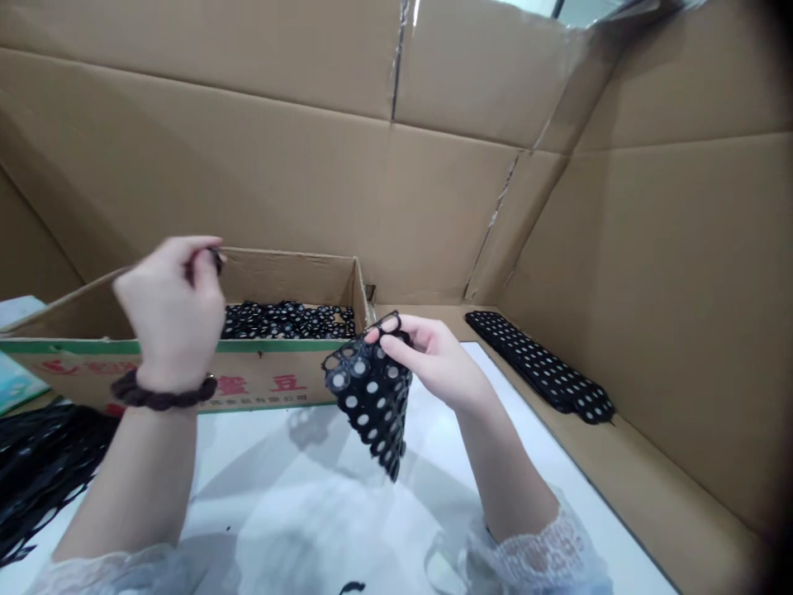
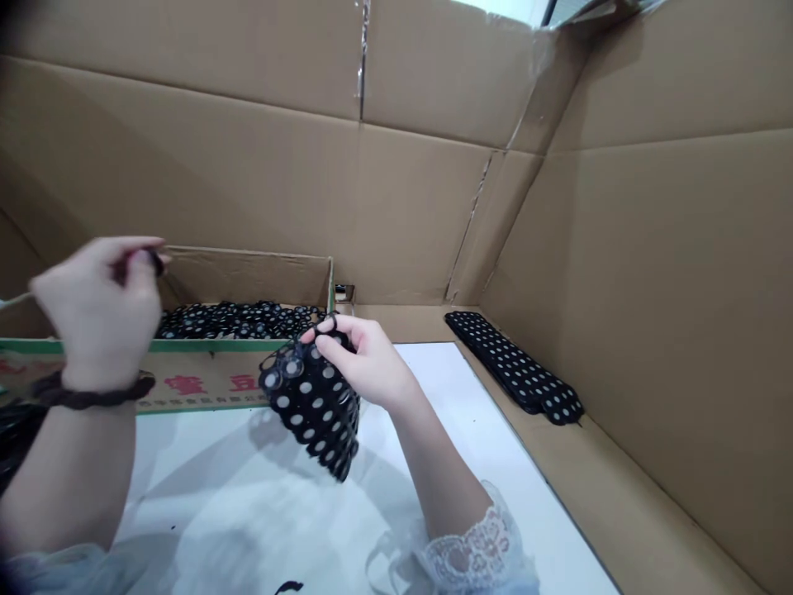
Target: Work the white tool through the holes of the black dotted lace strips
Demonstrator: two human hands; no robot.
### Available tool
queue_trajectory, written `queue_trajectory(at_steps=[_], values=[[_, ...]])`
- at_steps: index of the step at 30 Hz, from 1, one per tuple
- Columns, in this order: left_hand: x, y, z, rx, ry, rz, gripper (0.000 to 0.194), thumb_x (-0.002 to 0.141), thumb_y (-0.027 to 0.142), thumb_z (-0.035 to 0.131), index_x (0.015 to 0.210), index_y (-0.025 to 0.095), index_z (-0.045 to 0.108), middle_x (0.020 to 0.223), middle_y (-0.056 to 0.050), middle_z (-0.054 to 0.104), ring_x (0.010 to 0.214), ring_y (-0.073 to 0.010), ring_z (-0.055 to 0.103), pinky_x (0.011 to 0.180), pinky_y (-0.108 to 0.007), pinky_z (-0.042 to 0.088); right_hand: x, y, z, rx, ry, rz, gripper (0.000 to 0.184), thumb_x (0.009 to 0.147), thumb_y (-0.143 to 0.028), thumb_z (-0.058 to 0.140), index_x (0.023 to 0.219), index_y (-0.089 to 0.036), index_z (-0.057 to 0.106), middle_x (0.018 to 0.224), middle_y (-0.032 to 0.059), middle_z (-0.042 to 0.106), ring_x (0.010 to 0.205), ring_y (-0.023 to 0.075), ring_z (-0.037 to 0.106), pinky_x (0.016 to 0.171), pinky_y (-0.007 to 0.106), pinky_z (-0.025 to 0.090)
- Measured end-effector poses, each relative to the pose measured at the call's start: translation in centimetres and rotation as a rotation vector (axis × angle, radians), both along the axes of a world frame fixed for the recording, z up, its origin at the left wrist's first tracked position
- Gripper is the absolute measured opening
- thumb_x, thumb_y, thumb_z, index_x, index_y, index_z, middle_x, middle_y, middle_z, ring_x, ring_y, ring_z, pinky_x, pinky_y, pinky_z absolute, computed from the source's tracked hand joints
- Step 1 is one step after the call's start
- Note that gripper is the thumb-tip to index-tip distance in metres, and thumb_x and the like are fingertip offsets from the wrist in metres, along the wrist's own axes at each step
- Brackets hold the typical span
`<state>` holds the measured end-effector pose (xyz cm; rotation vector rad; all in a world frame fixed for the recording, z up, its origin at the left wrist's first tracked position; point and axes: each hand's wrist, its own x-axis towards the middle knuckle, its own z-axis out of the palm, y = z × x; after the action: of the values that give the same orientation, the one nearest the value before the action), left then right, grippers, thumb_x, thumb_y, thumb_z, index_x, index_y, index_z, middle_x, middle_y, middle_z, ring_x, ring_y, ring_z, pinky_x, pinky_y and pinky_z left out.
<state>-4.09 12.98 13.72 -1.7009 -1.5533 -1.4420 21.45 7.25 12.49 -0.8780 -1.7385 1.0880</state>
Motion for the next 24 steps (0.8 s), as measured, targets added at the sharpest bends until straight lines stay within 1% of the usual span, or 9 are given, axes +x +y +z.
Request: queue_trajectory(at_steps=[3,5,7,8,11,13,18,21,24], values=[[1.0,1.0,-0.6,-0.136,0.233,-0.015,0.034,0.085,0.023,0.04,0.111,0.01,0.058,0.122,-0.015,0.054,0.113,-0.0279,0.049,0.097,-0.043,0.037,-0.4,0.4,-0.1,-0.103,0.143,-0.047,0.015,0.077,-0.028,0.056,0.086,-0.016,0.061,0.079,0.001,0.063,0.07,0.0101,0.055,0.069,0.025,0.042],[2.2,0.5,-0.7,-0.15,0.25,-0.049,0.036,0.086,0.025,0.041,0.116,0.013,0.054,0.124,-0.014,0.052,0.115,-0.0286,0.047,0.097,-0.043,0.036,-0.5,0.6,-0.2,-0.133,0.188,-0.094,0.017,0.075,-0.029,0.058,0.086,-0.017,0.062,0.076,0.0005,0.063,0.066,0.0096,0.055,0.066,0.024,0.042],[3.3,-0.8,-0.3,-0.146,0.23,-0.125,0.034,0.088,0.028,0.039,0.117,0.018,0.053,0.117,-0.009,0.057,0.11,-0.0253,0.05,0.095,-0.038,0.038,-0.6,0.7,-0.3,-0.128,0.211,-0.125,0.018,0.074,-0.03,0.06,0.086,-0.017,0.062,0.076,0.0008,0.063,0.066,0.0097,0.054,0.064,0.024,0.042],[3.7,-1.6,-0.1,-0.167,0.223,-0.209,0.032,0.088,0.03,0.04,0.114,0.021,0.055,0.11,-0.006,0.06,0.105,-0.0231,0.054,0.092,-0.035,0.04,-0.6,0.8,-0.4,-0.127,0.221,-0.129,0.018,0.073,-0.03,0.06,0.086,-0.017,0.062,0.077,0.0011,0.064,0.067,0.0099,0.055,0.065,0.024,0.043],[4.8,-3.8,0.4,-0.345,0.304,-0.587,0.032,0.082,0.037,0.052,0.111,0.026,0.057,0.104,0.0,0.064,0.094,-0.0184,0.06,0.083,-0.028,0.046,-0.5,0.9,-0.6,-0.148,0.271,-0.108,0.02,0.072,-0.032,0.061,0.086,-0.017,0.062,0.079,0.0018,0.065,0.071,0.011,0.056,0.067,0.024,0.044],[5.5,-4.6,0.4,-0.436,0.374,-0.734,0.037,0.078,0.036,0.058,0.113,0.029,0.056,0.106,0.002,0.064,0.092,-0.0176,0.06,0.08,-0.026,0.047,-0.5,1.0,-0.7,-0.152,0.305,-0.084,0.021,0.074,-0.034,0.059,0.087,-0.017,0.061,0.081,0.002,0.065,0.074,0.0118,0.057,0.071,0.026,0.045],[6.4,-5.0,0.2,-0.441,0.169,-0.715,0.021,0.08,0.034,0.055,0.098,0.03,0.066,0.097,0.004,0.069,0.084,-0.0169,0.064,0.076,-0.025,0.049,-0.7,0.6,-0.7,-0.068,0.198,-0.032,0.025,0.07,-0.029,0.065,0.09,-0.019,0.054,0.088,0.0009,0.06,0.081,0.0116,0.056,0.075,0.025,0.044],[6.3,-5.0,0.6,-0.565,-0.019,-0.776,0.024,0.081,0.038,0.053,0.095,0.027,0.068,0.092,0.001,0.071,0.084,-0.0187,0.065,0.072,-0.026,0.051,-1.0,0.0,-0.6,0.008,0.112,0.004,0.029,0.07,-0.02,0.064,0.093,-0.021,0.047,0.089,-0.0003,0.058,0.08,0.0113,0.056,0.071,0.024,0.045],[5.7,-4.8,1.0,-0.597,-0.15,-0.751,0.024,0.08,0.039,0.053,0.09,0.024,0.069,0.087,-0.001,0.071,0.082,-0.0183,0.065,0.07,-0.026,0.052,-1.2,-0.6,-0.4,0.061,0.068,0.018,0.025,0.074,-0.017,0.059,0.096,-0.02,0.047,0.096,0.0025,0.059,0.088,0.0131,0.056,0.078,0.027,0.045]])
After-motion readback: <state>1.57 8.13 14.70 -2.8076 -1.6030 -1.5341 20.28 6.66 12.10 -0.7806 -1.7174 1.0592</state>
